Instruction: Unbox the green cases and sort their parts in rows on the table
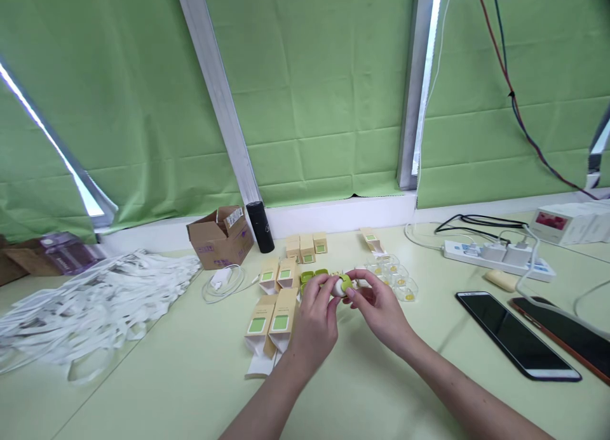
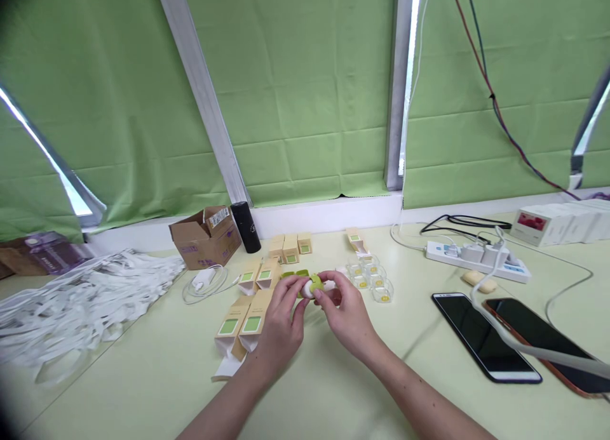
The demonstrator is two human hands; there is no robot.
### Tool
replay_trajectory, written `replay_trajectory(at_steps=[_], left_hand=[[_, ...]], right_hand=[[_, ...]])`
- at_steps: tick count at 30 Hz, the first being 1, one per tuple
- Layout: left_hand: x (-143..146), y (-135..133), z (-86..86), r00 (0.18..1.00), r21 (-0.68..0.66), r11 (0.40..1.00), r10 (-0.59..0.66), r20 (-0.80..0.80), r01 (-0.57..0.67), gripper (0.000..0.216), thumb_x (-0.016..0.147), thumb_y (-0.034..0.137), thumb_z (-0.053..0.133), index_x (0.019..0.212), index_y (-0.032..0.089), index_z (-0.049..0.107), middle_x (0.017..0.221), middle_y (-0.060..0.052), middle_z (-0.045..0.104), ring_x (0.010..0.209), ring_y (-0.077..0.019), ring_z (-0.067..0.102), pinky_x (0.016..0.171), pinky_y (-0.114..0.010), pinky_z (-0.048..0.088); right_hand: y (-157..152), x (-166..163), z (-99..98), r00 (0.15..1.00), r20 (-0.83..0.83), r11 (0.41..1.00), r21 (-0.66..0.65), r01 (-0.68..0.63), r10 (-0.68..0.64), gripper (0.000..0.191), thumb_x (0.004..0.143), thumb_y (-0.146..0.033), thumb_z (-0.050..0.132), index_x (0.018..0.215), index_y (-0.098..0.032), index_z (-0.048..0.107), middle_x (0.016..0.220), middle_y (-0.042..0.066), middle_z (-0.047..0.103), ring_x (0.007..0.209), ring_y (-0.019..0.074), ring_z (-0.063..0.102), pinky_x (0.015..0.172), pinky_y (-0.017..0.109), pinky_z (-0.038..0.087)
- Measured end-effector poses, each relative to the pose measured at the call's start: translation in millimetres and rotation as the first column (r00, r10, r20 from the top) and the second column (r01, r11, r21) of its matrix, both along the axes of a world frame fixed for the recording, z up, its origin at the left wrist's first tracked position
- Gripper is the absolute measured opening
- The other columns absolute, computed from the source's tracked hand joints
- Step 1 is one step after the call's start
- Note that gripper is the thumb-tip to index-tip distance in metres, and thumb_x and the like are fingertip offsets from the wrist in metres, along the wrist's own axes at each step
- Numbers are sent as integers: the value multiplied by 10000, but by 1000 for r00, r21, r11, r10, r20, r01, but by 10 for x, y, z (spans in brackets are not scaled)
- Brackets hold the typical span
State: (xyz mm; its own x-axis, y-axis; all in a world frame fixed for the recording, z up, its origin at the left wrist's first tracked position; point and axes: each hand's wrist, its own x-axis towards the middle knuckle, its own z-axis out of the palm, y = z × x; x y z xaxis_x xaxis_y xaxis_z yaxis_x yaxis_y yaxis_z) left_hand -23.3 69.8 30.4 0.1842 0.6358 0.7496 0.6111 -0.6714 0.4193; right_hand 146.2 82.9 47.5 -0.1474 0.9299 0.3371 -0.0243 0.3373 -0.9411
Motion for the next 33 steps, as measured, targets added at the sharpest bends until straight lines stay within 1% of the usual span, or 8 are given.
replay_trajectory(at_steps=[3, 8, 12, 16, 20, 25, 29, 33], left_hand=[[2, -15, 19, 998, 14, 1000, 2, -61, -1, 454, 1017, 142, 482, 1459, 242, 508, 1352, -153, 546, 1274, -277, 563, 1047, -466, 539], [0, -17, 43, 993, 97, 995, 20, -116, -8, 467, 998, 157, 557, 1455, 235, 503, 1310, -152, 562, 1226, -284, 578, 1012, -479, 553], [-2, 7, 37, 989, 208, 978, 63, -133, -34, 423, 1002, 127, 557, 1408, 243, 543, 1218, -137, 602, 1130, -267, 608, 951, -464, 571], [5, 8, 46, 985, 279, 960, 71, -159, -24, 423, 996, 130, 582, 1403, 243, 554, 1183, -138, 624, 1112, -274, 616, 937, -472, 578], [9, 0, 49, 982, 277, 961, 68, -178, -16, 410, 994, 139, 577, 1395, 226, 574, 1179, -152, 643, 1116, -285, 618, 940, -480, 580], [33, -14, 37, 979, 234, 972, 62, -194, -15, 389, 1024, 163, 499, 1401, 219, 573, 1189, -168, 652, 1118, -302, 625, 923, -505, 586], [62, -30, 37, 975, 238, 971, 62, -212, -10, 395, 1029, 154, 468, 1410, 207, 557, 1193, -171, 649, 1135, -314, 618, 937, -526, 586], [78, -27, 34, 975, 233, 972, 65, -212, -14, 378, 1028, 147, 461, 1384, 200, 575, 1199, -178, 643, 1157, -319, 614, 962, -533, 575]], right_hand=[[8, -14, -29, 999, -42, 999, -17, -32, 31, 385, 926, -517, 677, 1159, -217, 612, 988, 62, 749, 809, 225, 766, 794, 405, 639], [-9, -43, -51, 999, -36, 1000, 13, -17, 17, 386, 938, -498, 655, 1216, -234, 608, 1165, 94, 724, 810, 216, 773, 765, 396, 656], [-36, -41, -42, 999, 51, 997, 81, -20, 16, 340, 977, -454, 592, 1237, -236, 621, 1127, 88, 749, 881, 233, 776, 823, 414, 657], [-41, -11, -36, 984, 170, 986, 165, 22, -50, 314, 997, -387, 553, 1257, -232, 639, 1084, 85, 772, 926, 245, 777, 857, 413, 644], [-40, 4, -50, 958, 262, 965, 257, 47, -117, 320, 1011, -316, 497, 1284, -230, 639, 1097, 98, 778, 958, 259, 770, 865, 428, 632], [-47, -21, -82, 908, 361, 924, 376, 66, -212, 333, 1016, -242, 441, 1292, -230, 627, 1169, 112, 758, 987, 259, 750, 900, 446, 610], [-47, -47, -132, 892, 368, 904, 416, 94, -262, 356, 1008, -203, 413, 1302, -224, 613, 1181, 116, 748, 1030, 264, 736, 916, 453, 609], [-39, -63, -185, 886, 381, 901, 425, 87, -265, 393, 1003, -182, 397, 1332, -226, 608, 1220, 119, 742, 1097, 273, 726, 956, 466, 602]])
